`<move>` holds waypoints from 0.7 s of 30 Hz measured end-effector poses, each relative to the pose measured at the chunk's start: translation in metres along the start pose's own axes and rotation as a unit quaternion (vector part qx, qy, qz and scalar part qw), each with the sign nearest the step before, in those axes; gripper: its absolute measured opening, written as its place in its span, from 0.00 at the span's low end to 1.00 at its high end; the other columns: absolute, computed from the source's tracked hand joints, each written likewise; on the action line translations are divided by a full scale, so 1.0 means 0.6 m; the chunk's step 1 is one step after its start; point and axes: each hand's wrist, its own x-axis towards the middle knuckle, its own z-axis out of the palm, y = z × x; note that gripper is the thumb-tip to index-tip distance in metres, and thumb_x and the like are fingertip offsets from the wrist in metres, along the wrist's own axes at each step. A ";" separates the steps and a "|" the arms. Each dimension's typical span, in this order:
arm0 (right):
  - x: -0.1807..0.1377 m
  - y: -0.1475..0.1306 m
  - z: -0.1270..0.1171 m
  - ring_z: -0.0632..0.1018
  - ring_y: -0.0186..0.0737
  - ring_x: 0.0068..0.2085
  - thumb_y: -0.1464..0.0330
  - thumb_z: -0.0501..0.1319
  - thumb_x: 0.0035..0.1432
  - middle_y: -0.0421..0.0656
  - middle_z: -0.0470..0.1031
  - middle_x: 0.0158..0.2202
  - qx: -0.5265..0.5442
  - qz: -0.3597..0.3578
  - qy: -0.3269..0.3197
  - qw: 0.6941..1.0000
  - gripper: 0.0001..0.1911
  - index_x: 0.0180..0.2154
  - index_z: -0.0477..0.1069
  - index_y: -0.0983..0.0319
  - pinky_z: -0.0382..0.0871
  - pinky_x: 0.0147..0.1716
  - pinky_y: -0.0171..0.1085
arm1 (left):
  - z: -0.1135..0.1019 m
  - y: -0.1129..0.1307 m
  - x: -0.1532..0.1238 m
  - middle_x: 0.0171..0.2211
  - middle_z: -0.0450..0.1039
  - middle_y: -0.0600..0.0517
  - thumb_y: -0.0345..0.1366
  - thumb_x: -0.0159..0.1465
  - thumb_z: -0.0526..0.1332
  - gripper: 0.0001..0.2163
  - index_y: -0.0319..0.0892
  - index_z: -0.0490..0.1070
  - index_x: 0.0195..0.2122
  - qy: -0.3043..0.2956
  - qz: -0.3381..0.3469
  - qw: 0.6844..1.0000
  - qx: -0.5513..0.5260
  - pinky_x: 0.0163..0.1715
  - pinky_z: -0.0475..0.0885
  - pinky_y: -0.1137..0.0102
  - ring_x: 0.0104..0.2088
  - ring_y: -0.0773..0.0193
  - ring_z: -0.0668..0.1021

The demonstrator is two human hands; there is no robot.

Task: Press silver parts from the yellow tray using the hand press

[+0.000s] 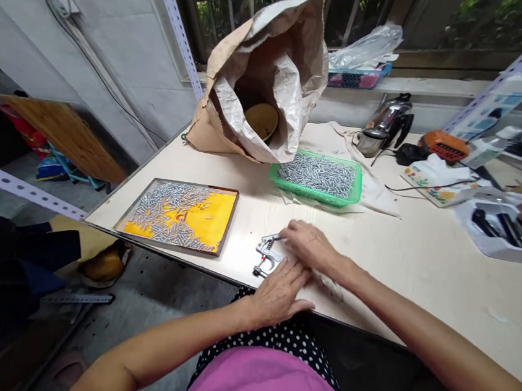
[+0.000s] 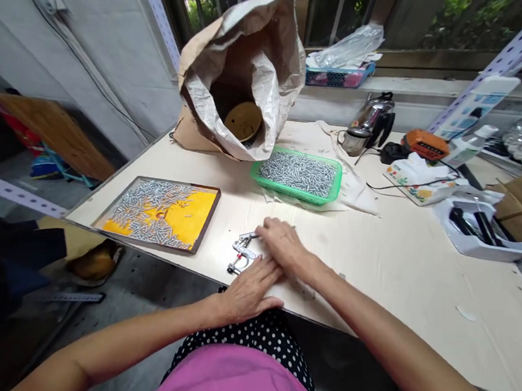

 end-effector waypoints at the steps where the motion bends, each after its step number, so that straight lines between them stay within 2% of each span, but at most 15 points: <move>1: 0.003 -0.020 0.004 0.71 0.42 0.42 0.71 0.56 0.64 0.46 0.72 0.42 0.016 -0.050 -0.009 0.999 0.10 0.44 0.75 0.58 0.60 0.38 0.37 | -0.005 0.007 -0.009 0.54 0.71 0.38 0.46 0.67 0.59 0.22 0.37 0.64 0.57 0.004 0.030 1.000 -0.008 0.58 0.67 0.57 0.58 0.51 0.71; 4: 0.015 -0.063 0.022 0.70 0.40 0.39 0.70 0.57 0.63 0.44 0.71 0.39 0.032 -0.158 -0.037 0.986 0.08 0.38 0.76 0.58 0.57 0.33 0.36 | -0.037 0.018 -0.044 0.38 0.77 0.46 0.41 0.68 0.58 0.12 0.38 0.71 0.45 0.030 0.131 0.991 0.002 0.46 0.73 0.66 0.44 0.59 0.77; 6: 0.027 -0.075 0.035 0.70 0.38 0.36 0.71 0.57 0.63 0.44 0.71 0.37 0.029 -0.181 -0.040 0.982 0.08 0.34 0.75 0.60 0.56 0.32 0.36 | -0.077 0.003 -0.068 0.33 0.76 0.49 0.37 0.69 0.57 0.08 0.39 0.73 0.41 0.065 0.125 0.989 0.047 0.42 0.73 0.68 0.39 0.62 0.76; 7: 0.032 -0.078 0.040 0.70 0.38 0.36 0.72 0.57 0.63 0.44 0.71 0.37 0.031 -0.184 -0.034 0.982 0.08 0.33 0.74 0.60 0.56 0.32 0.37 | -0.103 -0.014 -0.077 0.33 0.75 0.49 0.35 0.69 0.56 0.08 0.40 0.73 0.40 0.084 0.084 0.989 0.082 0.41 0.73 0.68 0.37 0.62 0.76; 9: 0.037 -0.085 0.048 0.70 0.38 0.35 0.71 0.55 0.64 0.43 0.71 0.37 0.051 -0.191 -0.016 0.980 0.09 0.33 0.72 0.60 0.58 0.33 0.37 | -0.159 -0.063 -0.091 0.35 0.75 0.47 0.31 0.69 0.53 0.09 0.40 0.73 0.42 0.104 -0.047 0.979 0.170 0.39 0.72 0.66 0.37 0.61 0.74; 12: 0.031 -0.093 0.051 0.72 0.39 0.38 0.70 0.51 0.68 0.44 0.73 0.38 0.139 -0.190 0.031 0.971 0.11 0.37 0.71 0.60 0.62 0.38 0.39 | -0.227 -0.149 -0.097 0.39 0.75 0.45 0.31 0.69 0.54 0.09 0.40 0.74 0.43 0.054 -0.234 0.931 0.274 0.40 0.72 0.64 0.41 0.57 0.73; 14: 0.027 -0.088 0.043 0.74 0.39 0.38 0.69 0.49 0.69 0.44 0.73 0.37 0.226 -0.150 0.097 0.958 0.11 0.39 0.69 0.60 0.65 0.39 0.39 | -0.249 -0.199 -0.095 0.41 0.74 0.44 0.31 0.69 0.54 0.09 0.40 0.74 0.42 -0.003 -0.292 0.906 0.306 0.40 0.71 0.63 0.44 0.54 0.73; 16: 0.031 -0.062 0.018 0.74 0.39 0.37 0.68 0.49 0.68 0.45 0.73 0.36 0.279 -0.075 0.194 0.938 0.10 0.39 0.68 0.60 0.67 0.38 0.38 | -0.253 -0.237 -0.092 0.42 0.74 0.44 0.30 0.68 0.55 0.09 0.41 0.75 0.42 -0.053 -0.307 0.896 0.316 0.40 0.71 0.63 0.45 0.54 0.72; 18: 0.044 -0.016 -0.027 0.74 0.39 0.35 0.66 0.51 0.67 0.45 0.73 0.34 0.260 0.008 0.285 0.922 0.10 0.38 0.69 0.60 0.67 0.36 0.38 | -0.248 -0.266 -0.090 0.42 0.74 0.44 0.29 0.68 0.54 0.09 0.41 0.75 0.40 -0.081 -0.303 0.898 0.310 0.41 0.71 0.64 0.46 0.54 0.72; 21: 0.061 0.067 -0.102 0.74 0.41 0.35 0.67 0.53 0.65 0.47 0.74 0.37 0.139 0.115 0.328 0.927 0.09 0.39 0.71 0.62 0.66 0.35 0.39 | -0.248 -0.293 -0.090 0.41 0.74 0.43 0.27 0.67 0.54 0.10 0.40 0.75 0.37 -0.090 -0.293 0.909 0.282 0.43 0.70 0.64 0.46 0.54 0.73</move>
